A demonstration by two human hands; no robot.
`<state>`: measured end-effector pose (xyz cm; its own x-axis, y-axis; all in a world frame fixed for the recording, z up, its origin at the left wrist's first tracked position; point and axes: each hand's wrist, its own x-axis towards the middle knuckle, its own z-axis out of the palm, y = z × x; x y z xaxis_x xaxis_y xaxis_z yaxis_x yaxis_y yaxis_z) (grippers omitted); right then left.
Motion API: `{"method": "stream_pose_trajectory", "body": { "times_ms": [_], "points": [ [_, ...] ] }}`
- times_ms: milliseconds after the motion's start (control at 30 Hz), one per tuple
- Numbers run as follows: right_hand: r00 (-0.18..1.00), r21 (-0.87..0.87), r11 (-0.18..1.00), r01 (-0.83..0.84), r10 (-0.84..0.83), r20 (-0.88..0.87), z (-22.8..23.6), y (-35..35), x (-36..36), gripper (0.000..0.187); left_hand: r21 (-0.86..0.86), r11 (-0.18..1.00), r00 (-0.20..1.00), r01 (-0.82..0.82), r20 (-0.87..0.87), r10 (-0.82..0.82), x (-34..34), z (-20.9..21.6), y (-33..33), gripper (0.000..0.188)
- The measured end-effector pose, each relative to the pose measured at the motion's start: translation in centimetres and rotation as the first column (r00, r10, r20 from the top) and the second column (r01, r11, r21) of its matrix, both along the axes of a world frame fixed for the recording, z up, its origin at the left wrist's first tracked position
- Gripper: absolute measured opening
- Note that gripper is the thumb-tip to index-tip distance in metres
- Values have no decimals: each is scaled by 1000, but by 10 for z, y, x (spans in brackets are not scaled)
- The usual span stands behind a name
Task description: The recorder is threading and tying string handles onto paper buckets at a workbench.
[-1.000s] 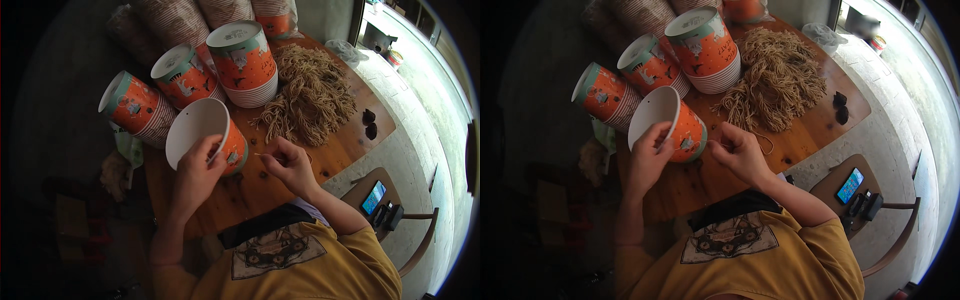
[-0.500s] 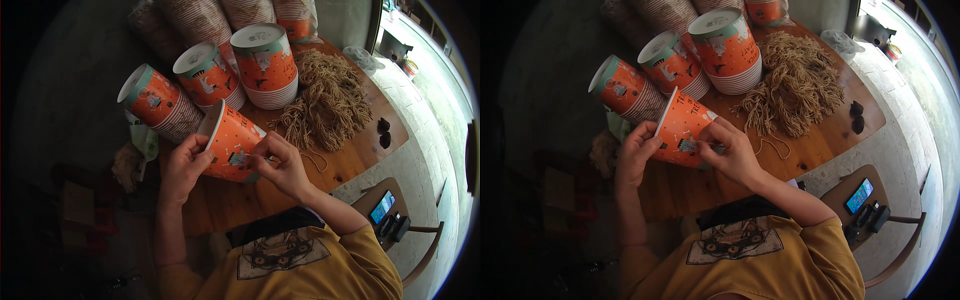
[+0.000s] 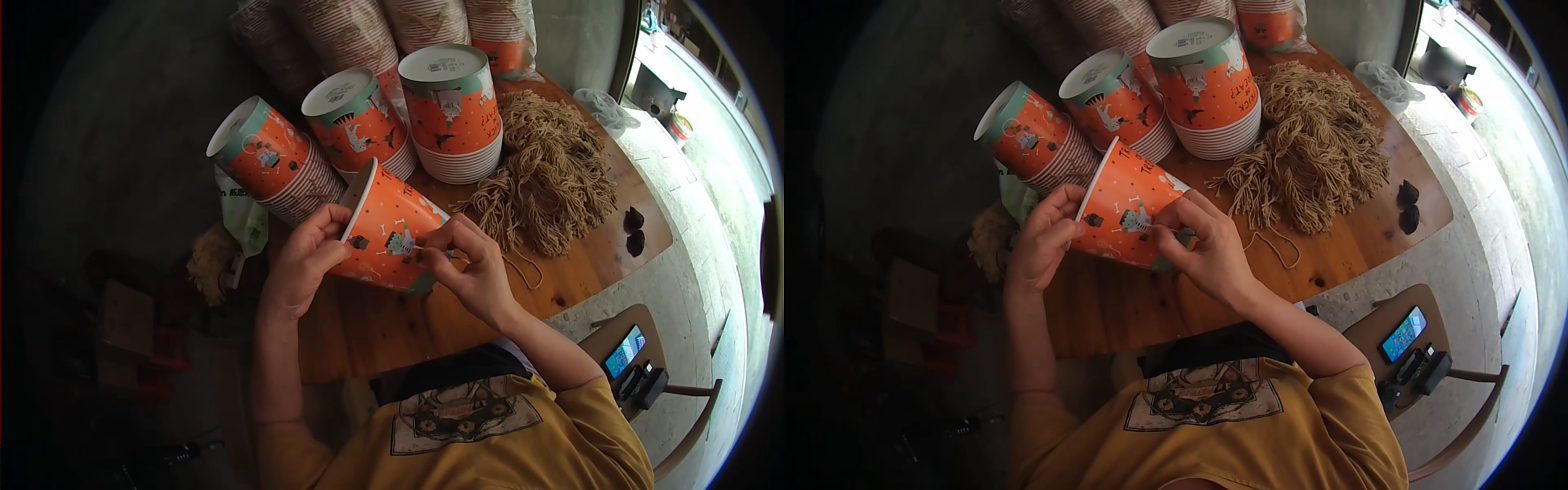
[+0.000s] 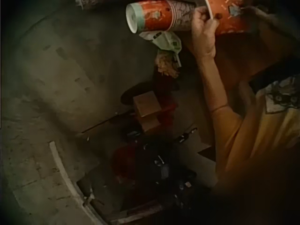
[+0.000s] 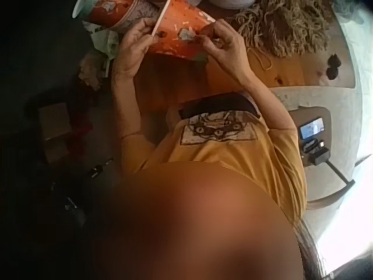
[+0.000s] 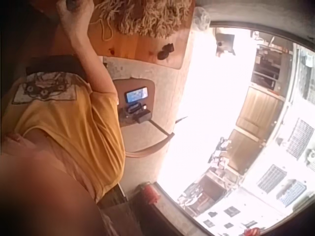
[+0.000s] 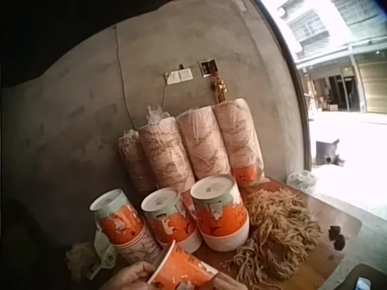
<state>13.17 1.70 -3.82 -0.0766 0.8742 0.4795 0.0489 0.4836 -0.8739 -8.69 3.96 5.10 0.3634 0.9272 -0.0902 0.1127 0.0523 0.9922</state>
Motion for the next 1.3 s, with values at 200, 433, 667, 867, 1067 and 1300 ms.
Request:
{"method": "stream_pose_trajectory", "body": {
  "times_ms": [200, 433, 667, 867, 1067, 1300],
  "points": [
    [998, 5, 1000, 12, -12, -60, -4, 3, -2, 8, -7, 1000, 1000, 15, 4, -15, 0, 2, 3, 37],
    [999, 9, 1000, 10, -11, 32, -1, -1, 1, 5, 5, 999, 996, 52, 68, -52, 2, 0, 2, 42],
    [994, -7, 995, -100, 100, 34, -2, -15, -5, 5, -14, 999, 1000, 30, 10, -30, 8, 0, -7, 44],
    [984, -18, 985, -171, 172, 52, -6, -14, -7, 6, 20, 999, 996, 49, -82, -47, 4, 5, -14, 38],
    [981, 3, 982, -190, 189, 50, -4, -16, -8, 7, 70, 995, 995, 77, -64, -72, -14, -6, -11, 32],
    [981, -7, 983, -184, 184, 69, -5, -17, -10, 8, 90, 994, 996, 63, -62, -57, -16, -9, -13, 32]
  ]
}}
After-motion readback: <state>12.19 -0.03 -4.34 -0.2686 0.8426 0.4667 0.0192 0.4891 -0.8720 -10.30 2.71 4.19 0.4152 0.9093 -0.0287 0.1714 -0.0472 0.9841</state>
